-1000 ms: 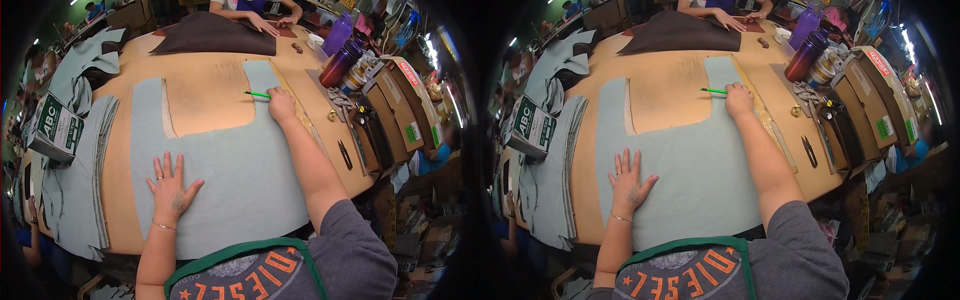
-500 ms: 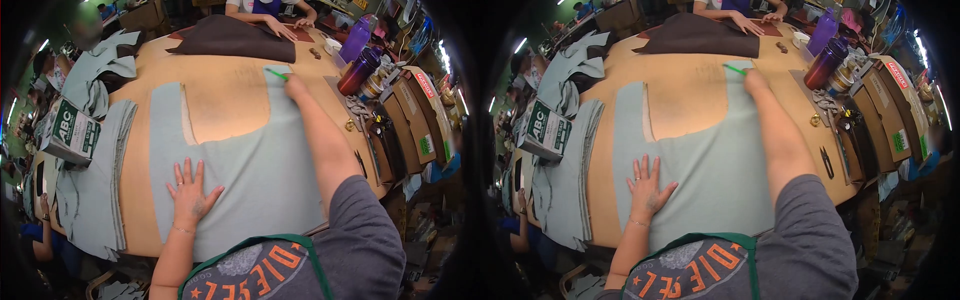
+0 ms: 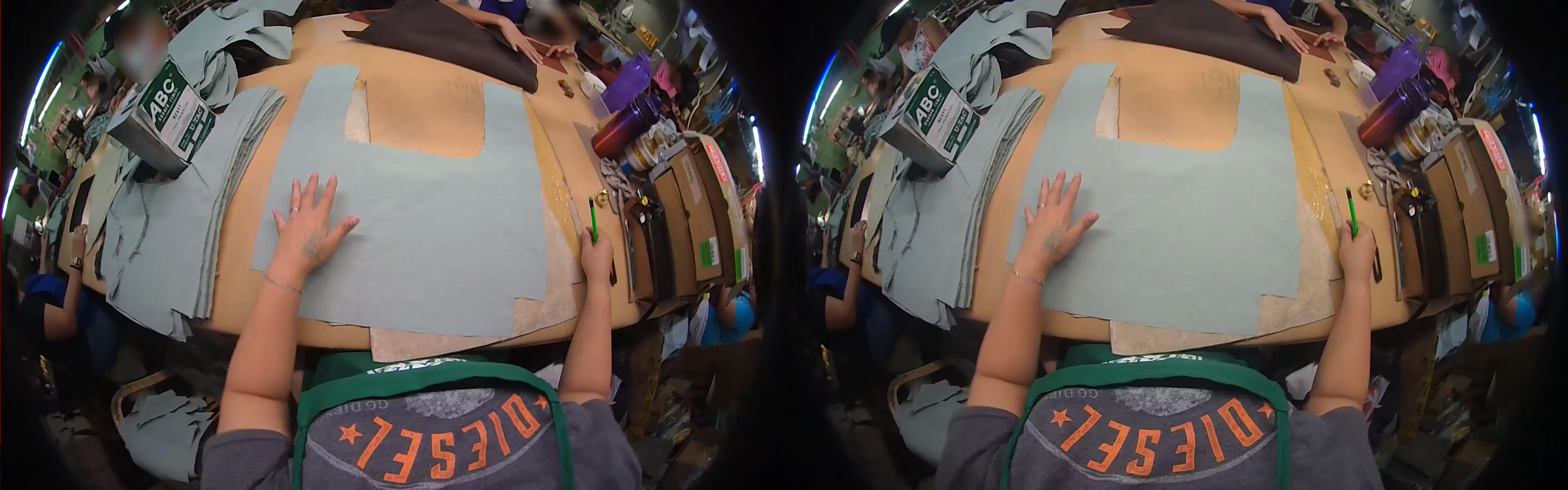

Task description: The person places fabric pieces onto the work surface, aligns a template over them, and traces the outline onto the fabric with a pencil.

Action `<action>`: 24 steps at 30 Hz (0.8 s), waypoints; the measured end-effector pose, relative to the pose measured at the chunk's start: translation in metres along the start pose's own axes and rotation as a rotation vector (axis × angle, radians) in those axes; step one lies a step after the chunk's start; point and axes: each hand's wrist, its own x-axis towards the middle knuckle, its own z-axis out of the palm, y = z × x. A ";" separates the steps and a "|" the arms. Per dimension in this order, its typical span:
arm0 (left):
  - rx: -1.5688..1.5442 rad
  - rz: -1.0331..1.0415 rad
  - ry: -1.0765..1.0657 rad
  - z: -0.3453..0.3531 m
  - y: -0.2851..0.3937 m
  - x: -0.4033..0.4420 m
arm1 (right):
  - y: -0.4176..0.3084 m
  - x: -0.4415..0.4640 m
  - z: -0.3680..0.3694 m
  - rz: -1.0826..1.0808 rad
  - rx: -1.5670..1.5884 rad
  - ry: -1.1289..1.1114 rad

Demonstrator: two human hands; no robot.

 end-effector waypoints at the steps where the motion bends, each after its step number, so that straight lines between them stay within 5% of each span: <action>1: -0.008 -0.025 -0.008 0.001 0.002 -0.013 | -0.016 0.001 -0.002 0.047 -0.009 -0.028; 6: 0.047 -0.129 -0.007 0.014 -0.013 -0.045 | -0.023 0.018 0.000 0.208 0.052 -0.361; 9: 0.028 -0.133 0.013 0.010 -0.027 -0.050 | -0.026 0.021 -0.007 0.393 0.802 -0.648; 12: 0.001 -0.128 0.017 0.006 -0.030 -0.051 | -0.027 0.023 -0.006 0.353 0.991 -0.715; 19: 0.013 -0.075 0.030 0.010 -0.034 -0.050 | -0.077 -0.012 -0.084 0.118 1.198 -0.398; 24: 0.052 -0.081 0.013 0.009 -0.030 -0.048 | -0.044 -0.003 -0.129 0.066 1.133 -0.102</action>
